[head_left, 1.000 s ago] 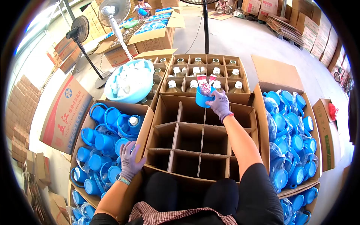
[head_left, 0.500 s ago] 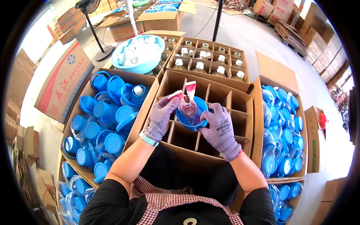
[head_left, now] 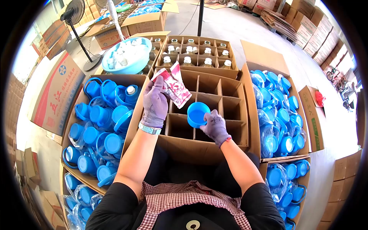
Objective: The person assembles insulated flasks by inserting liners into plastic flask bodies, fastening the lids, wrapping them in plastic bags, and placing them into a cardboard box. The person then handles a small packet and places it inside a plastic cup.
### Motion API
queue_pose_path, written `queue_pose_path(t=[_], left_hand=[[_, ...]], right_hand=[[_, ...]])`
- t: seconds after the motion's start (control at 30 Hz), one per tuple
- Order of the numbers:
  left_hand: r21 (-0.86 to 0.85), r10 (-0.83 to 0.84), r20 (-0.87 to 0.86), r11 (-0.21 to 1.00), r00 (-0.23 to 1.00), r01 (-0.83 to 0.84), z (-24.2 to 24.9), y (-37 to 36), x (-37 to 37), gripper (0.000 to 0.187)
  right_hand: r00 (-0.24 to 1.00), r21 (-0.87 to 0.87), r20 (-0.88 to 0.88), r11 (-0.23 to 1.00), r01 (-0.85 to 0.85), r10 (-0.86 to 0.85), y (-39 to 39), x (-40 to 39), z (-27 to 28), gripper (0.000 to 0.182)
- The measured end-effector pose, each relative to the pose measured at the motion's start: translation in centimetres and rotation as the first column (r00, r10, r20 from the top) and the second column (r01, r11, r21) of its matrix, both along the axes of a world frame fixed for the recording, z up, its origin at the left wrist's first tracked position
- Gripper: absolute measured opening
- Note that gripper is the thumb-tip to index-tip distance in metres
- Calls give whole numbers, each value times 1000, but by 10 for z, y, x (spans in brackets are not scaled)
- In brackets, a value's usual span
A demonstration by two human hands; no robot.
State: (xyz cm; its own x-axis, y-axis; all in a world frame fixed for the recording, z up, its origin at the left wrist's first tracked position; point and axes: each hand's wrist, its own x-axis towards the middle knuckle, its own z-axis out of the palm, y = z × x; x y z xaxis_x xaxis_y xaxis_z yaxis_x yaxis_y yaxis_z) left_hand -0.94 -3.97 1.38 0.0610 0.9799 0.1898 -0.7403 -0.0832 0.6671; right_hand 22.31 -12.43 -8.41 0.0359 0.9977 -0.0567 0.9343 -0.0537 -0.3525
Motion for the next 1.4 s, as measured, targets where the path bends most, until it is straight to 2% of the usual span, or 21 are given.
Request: queue_pose_path(t=[0.1, 0.13, 0.17, 0.2, 0.23, 0.27, 0.3, 0.37, 0.47, 0.5, 0.57, 0.63, 0.73, 0.83, 1.0, 1.1, 1.17, 1.27, 1.3, 1.37, 1.4], left_hand=[[6, -106, 47, 994, 993, 106, -8, 7, 0, 29], [27, -100, 34, 995, 994, 99, -6, 1, 6, 32], [85, -196, 84, 978, 977, 189, -9, 0, 3, 31], [20, -202, 90, 979, 975, 201, -6, -4, 6, 32], [-46, -207, 100, 976, 973, 213, -4, -10, 9, 33], [-73, -219, 103, 971, 970, 227, 0, -18, 12, 33], [-33, -237, 93, 970, 967, 240, -2, -21, 13, 33], [33, -261, 74, 965, 963, 259, -9, -25, 12, 34], [-37, -192, 57, 980, 980, 194, -14, -31, 16, 37], [-64, -172, 44, 983, 984, 174, -14, -34, 18, 38], [10, -154, -63, 988, 986, 155, -15, -37, 21, 43], [35, -224, -69, 973, 972, 227, -16, -43, 19, 43], [-55, -203, 21, 977, 979, 204, -13, -50, 27, 42], [-109, -89, -66, 991, 994, 82, -16, -50, 32, 41], [-79, -12, -199, 997, 980, -4, -30, -57, 32, 34], [-55, -2, -344, 998, 939, -18, -30, -62, 29, 30], [-100, -109, -358, 992, 927, 78, -41, -61, 26, 31], [-116, -190, -463, 981, 866, 154, -34, -58, 35, 32], [-120, -219, -617, 975, 755, 185, -37, -57, 28, 32], [-101, -176, -461, 984, 870, 145, -35, -54, 34, 31], [-162, -241, -274, 966, 931, 202, -31, -48, 29, 43]], right_hand=[[999, 370, -2, 928, -38, 41, -14, -4, 14, 55], [981, 402, -180, 916, 8, 70, -11, -6, 29, 63], [930, 484, -326, 875, 9, 171, -8, -8, 43, 73], [760, 388, -610, 921, 38, 226, -5, -11, 45, 77], [509, 284, -829, 959, 28, 231, -2, -14, 46, 82], [341, 198, -915, 976, -84, 215, -3, -17, 52, 87], [320, 72, -938, 976, -204, 136, -2, -18, 56, 70], [192, -165, -974, 954, -250, -118, -4, -29, 55, 47], [215, -215, -964, 930, -299, -154, -2, -36, 43, 28], [77, -62, -996, 955, -290, -41, -6, -42, 50, 25], [177, 70, -978, 976, -205, 108, -8, -50, 44, 24], [145, 26, -988, 977, -210, 57, -7, -53, 34, 22], [77, 10, -997, 990, -144, 21, -7, -56, 25, 20], [4, 30, -1000, 996, -82, 30, -5, -57, 25, 19], [-136, 77, -988, 996, -48, 70, -5, -52, 35, 27], [-98, 87, -991, 994, 61, 93, -5, -50, 37, 30], [39, 193, -981, 977, 95, 190, -1, -43, 35, 35], [-44, 141, -988, 978, 154, 149, 2, -40, 32, 32], [-41, 147, -987, 978, 147, 154, 3, -39, 31, 32], [-34, 159, -986, 979, 132, 164, 5, -37, 31, 31], [-40, 88, -995, 988, 126, 94, 5, -33, 28, 25]])
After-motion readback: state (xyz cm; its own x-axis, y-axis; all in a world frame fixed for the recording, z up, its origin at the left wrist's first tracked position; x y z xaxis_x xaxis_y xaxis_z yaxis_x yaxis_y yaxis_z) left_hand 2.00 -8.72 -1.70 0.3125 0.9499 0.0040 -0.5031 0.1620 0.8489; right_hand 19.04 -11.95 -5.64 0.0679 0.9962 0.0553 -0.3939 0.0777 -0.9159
